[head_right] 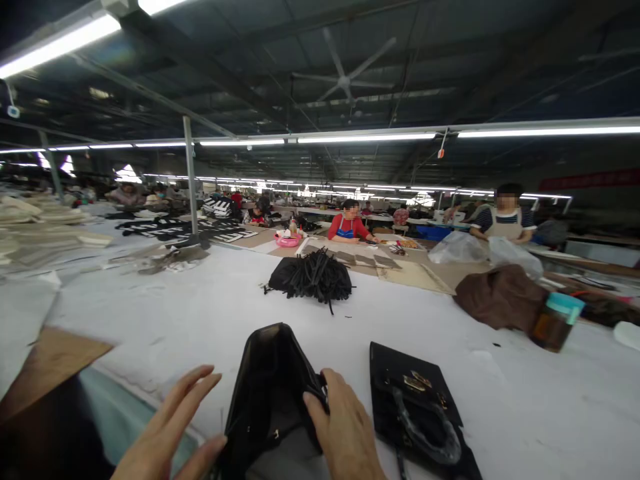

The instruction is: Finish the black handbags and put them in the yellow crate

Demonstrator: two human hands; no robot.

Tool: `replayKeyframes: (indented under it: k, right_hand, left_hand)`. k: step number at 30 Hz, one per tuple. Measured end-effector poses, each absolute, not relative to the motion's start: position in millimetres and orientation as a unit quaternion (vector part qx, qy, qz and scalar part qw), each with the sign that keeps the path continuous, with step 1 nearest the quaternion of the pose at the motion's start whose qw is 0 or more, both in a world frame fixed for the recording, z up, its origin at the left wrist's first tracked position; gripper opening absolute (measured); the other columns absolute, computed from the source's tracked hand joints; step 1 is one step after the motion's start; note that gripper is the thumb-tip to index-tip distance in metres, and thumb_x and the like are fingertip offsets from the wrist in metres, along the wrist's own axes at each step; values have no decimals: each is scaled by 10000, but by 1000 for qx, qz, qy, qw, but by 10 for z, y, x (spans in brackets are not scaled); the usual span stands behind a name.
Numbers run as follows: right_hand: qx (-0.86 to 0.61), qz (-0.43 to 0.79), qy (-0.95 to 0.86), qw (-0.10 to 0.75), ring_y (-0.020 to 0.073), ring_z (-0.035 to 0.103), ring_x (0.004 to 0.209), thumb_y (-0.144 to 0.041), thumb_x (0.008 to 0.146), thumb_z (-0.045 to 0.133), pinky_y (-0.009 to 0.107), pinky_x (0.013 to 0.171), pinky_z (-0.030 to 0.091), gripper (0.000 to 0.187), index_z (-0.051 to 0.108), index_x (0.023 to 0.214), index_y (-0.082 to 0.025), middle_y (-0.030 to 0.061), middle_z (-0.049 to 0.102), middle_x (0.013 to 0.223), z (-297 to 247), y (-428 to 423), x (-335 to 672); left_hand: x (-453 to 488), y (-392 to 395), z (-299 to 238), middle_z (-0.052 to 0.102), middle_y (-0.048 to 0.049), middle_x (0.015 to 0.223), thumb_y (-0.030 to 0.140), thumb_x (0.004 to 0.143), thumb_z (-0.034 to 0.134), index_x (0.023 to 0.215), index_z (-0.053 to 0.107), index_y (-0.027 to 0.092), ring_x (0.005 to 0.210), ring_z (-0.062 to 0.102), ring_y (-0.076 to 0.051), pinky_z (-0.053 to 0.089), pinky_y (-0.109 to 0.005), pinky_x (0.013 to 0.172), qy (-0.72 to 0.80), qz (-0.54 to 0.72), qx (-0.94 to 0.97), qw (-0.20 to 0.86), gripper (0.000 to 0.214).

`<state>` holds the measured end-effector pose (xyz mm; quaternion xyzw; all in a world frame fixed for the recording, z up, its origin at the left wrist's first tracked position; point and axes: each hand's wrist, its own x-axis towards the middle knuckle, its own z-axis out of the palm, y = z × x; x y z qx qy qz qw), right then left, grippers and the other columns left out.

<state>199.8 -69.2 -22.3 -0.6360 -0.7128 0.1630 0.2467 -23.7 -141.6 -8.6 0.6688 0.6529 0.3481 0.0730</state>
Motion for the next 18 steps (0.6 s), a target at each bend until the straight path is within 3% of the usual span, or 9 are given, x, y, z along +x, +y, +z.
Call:
replayKeyframes:
  k: [3, 6, 9, 12, 15, 18]
  right_hand:
    - [-635, 144, -726, 222, 251, 490, 1045, -317, 784, 425, 352, 879, 365, 395, 469, 1149, -173, 96, 564, 1115, -192, -691, 1933]
    - [-625, 130, -736, 224, 261, 458, 1069, -303, 749, 464, 363, 890, 346, 426, 452, 1160, -191, 71, 529, 1167, -209, -685, 1896]
    - [-617, 147, -735, 241, 246, 490, 1004, -295, 719, 487, 337, 831, 371, 420, 461, 1131, -213, 54, 561, 1097, -223, -657, 1887]
    - [-603, 183, -738, 240, 214, 522, 928, -243, 712, 468, 292, 773, 379, 343, 493, 1053, -225, 38, 591, 980, -204, -635, 1863]
    - [-586, 190, -747, 251, 193, 529, 901, -169, 694, 433, 263, 753, 368, 313, 511, 991, -226, 28, 592, 940, -162, -633, 1833]
    - [-557, 218, -757, 262, 162, 540, 811, -98, 643, 392, 225, 679, 363, 266, 536, 839, -205, 7, 598, 828, -53, -616, 1915]
  left_hand:
    - [-2, -1166, 246, 273, -22, 1386, 381, 731, 494, 1287, 343, 237, 1248, 260, -257, 293, -396, 1013, 650, 279, 707, 5, 594]
    - [275, -775, 384, 156, -67, 1427, 376, 603, 632, 1321, 283, 183, 1284, 132, -320, 189, -463, 1039, 671, 185, 718, 1, 821]
    - [460, -408, 336, 26, -124, 1435, 402, 464, 734, 1344, 215, 137, 1271, 38, -409, 93, -572, 1009, 677, 107, 728, 1, 1056]
    - [517, -176, 272, 2, -165, 1427, 446, 387, 766, 1360, 141, 129, 1250, 35, -458, 85, -628, 965, 689, 73, 721, 12, 1199]
    - [481, -71, 286, 39, -170, 1427, 436, 461, 729, 1366, 91, 137, 1242, 103, -455, 144, -621, 951, 707, 83, 702, 30, 1147]
    - [366, -39, 313, 166, -170, 1408, 206, 579, 615, 1362, 105, 119, 1220, 237, -402, 217, -570, 951, 717, 87, 690, 39, 938]
